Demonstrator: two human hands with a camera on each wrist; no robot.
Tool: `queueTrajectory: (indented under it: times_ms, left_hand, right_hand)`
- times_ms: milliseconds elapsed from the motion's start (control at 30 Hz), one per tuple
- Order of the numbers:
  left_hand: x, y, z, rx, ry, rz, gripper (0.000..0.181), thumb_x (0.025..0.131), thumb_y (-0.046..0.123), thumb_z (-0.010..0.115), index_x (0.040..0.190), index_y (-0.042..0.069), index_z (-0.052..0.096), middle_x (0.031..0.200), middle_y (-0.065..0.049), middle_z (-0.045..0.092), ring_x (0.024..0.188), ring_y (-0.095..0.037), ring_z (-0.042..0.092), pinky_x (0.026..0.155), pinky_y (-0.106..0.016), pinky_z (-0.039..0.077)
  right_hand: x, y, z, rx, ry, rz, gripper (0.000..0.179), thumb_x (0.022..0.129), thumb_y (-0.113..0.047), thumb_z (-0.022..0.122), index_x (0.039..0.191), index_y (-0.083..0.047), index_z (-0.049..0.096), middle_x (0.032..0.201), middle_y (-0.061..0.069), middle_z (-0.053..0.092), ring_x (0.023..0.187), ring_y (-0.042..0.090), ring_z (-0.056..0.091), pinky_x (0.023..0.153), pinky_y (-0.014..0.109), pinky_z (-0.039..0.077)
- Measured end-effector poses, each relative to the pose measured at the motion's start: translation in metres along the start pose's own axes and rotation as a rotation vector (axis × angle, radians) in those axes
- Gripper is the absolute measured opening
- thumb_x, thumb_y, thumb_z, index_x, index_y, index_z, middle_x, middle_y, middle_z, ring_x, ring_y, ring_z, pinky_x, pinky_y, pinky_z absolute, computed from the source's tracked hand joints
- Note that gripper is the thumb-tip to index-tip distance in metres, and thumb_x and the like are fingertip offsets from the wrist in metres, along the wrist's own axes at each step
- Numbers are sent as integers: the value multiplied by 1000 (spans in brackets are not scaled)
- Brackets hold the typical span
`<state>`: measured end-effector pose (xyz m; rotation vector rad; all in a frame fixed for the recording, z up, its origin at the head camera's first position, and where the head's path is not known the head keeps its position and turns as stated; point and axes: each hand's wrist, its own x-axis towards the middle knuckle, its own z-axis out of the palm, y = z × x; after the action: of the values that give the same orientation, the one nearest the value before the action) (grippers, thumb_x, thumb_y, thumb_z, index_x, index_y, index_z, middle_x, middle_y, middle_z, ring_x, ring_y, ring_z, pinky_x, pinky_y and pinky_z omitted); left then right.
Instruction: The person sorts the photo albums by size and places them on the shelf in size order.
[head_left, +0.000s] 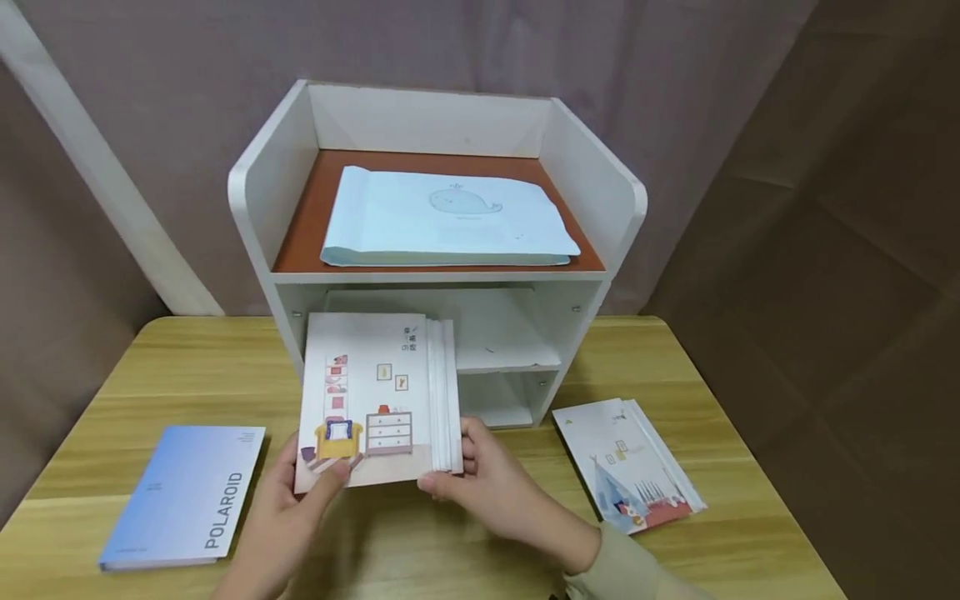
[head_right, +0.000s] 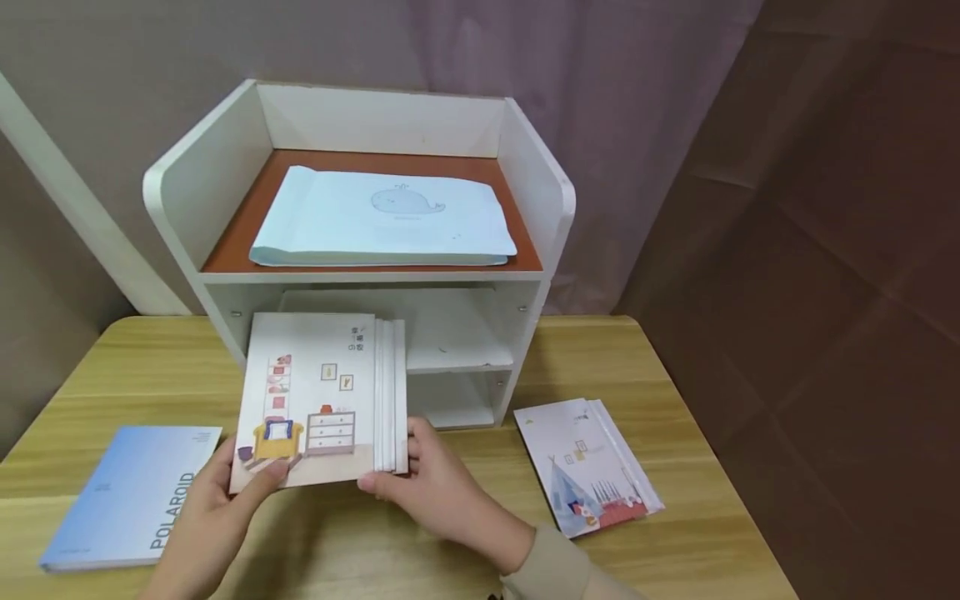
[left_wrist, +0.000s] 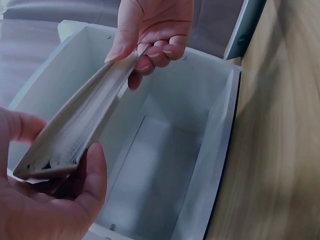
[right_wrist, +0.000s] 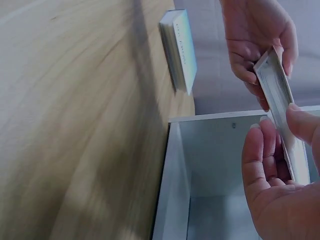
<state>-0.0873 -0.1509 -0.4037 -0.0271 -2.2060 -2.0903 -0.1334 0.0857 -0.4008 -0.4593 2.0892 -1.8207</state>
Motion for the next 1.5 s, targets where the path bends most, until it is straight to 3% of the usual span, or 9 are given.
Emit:
queueTrajectory:
  times_ms: [200, 367, 467, 700, 1000, 1200, 1367, 1500]
  left_hand:
    - [3, 6, -5, 18, -25, 48, 50, 95, 7, 61, 142, 5, 42, 124, -14, 57, 102, -21, 62, 84, -29, 54]
    - [8, 7, -7, -35, -45, 59, 46, 97, 12, 60, 140, 5, 45, 125, -16, 56, 98, -25, 64, 84, -34, 54]
    - [13, 7, -7, -82, -76, 32, 47, 98, 18, 59, 141, 5, 44, 128, -17, 54, 101, -27, 64, 86, -37, 53]
    - [29, 9, -5, -265, -112, -50, 54, 99, 22, 57, 141, -6, 36, 134, -24, 49, 114, -26, 59, 92, -37, 49]
    - [45, 16, -1, -328, -86, -81, 57, 99, 24, 58, 139, -9, 34, 131, -22, 48, 113, -24, 58, 94, -37, 48]
    - [59, 23, -3, -312, -80, -125, 58, 98, 30, 59, 133, -12, 37, 121, -17, 57, 103, -22, 64, 92, -35, 50]
    - [70, 30, -9, -237, -113, -204, 65, 96, 38, 60, 128, -15, 38, 109, -18, 63, 95, -23, 68, 87, -34, 52]
    - [74, 31, -10, -216, -105, -225, 64, 96, 41, 59, 122, -14, 41, 98, -16, 66, 89, -22, 69, 85, -35, 54]
  right_hand:
    - [5, -7, -2, 17, 8, -22, 60, 85, -9, 75, 132, -1, 39, 104, 9, 67, 84, 29, 66, 73, 36, 57]
    - [12, -11, -2, 27, 15, -27, 55, 86, -7, 73, 130, 0, 41, 102, 10, 67, 83, 31, 66, 73, 36, 58]
    - [17, -14, -3, 27, 34, -28, 52, 87, -6, 72, 128, 2, 42, 100, 11, 67, 81, 30, 67, 71, 36, 58]
    - [29, -20, -4, -1, 90, -11, 50, 89, -13, 71, 128, 2, 44, 98, 11, 67, 80, 29, 67, 71, 38, 58]
    - [43, -26, -9, -27, 132, -1, 36, 90, -19, 70, 115, 1, 53, 83, 10, 68, 68, 24, 66, 65, 40, 58]
    - [50, -33, -14, -71, 184, 26, 37, 88, -32, 73, 91, 2, 57, 70, 16, 68, 59, 22, 66, 57, 35, 58]
    - [52, -38, -16, -191, 259, 49, 49, 85, -47, 72, 76, -2, 56, 60, 7, 67, 56, 23, 68, 53, 34, 57]
    - [53, -40, -17, -292, 300, 49, 52, 84, -54, 68, 67, -6, 58, 55, 2, 65, 52, 19, 66, 46, 31, 51]
